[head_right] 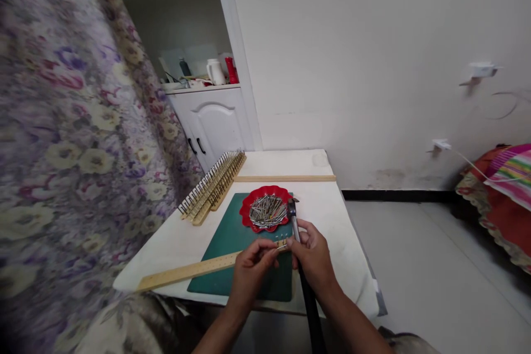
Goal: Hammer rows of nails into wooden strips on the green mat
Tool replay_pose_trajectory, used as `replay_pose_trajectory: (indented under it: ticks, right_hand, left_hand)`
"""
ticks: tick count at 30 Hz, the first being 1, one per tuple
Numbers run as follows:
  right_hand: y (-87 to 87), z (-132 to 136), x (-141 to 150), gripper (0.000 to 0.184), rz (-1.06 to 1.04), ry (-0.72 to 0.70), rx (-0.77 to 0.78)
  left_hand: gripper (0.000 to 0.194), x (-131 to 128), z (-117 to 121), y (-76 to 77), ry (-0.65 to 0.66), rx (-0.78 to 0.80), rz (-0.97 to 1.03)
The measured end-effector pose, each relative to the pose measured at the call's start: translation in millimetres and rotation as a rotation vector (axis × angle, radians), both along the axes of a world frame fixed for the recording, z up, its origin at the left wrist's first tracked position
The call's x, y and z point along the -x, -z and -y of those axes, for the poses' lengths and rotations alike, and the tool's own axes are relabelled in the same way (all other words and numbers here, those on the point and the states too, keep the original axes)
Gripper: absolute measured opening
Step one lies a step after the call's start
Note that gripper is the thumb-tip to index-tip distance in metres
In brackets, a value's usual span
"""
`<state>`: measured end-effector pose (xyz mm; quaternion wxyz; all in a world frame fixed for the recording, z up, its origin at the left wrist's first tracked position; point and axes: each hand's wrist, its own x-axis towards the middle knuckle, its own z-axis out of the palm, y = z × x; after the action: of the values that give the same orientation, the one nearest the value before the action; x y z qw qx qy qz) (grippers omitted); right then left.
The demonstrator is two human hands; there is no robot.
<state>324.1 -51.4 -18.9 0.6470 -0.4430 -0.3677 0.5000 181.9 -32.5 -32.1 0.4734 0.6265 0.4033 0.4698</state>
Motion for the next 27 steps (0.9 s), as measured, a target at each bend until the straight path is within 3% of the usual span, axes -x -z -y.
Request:
replay_pose_trajectory:
  ticks: [4,10,14,19,27]
  right_hand:
    - [-2.8,1,3,0.047,-0.056,-0.015,0.002]
    - [-4.5,3,10,0.046,-0.037,-0.056,-0.016]
    - [-6.1,6,8,0.042,0.023,-0.033,-0.023]
    - [-11.3,7,1,0.044,0.056,0.023,-0.014]
    - [-13.4,8,3,0.043,0.072,0.006,0.023]
  left_hand:
    - [0.019,-11,7,5.8,-0.007,0.237,0.342]
    - [0.02,-13,9,6.3,-0.054,0.246,0.445]
    - [0.025,11,-5,7.3,-0.159,0.162,0.331]
    - [0.021,42,-28,15.1,-0.257,-0.054,-0.071]
    - [0.017,22,-34,36.4,-0.152,-0.19,-0.301]
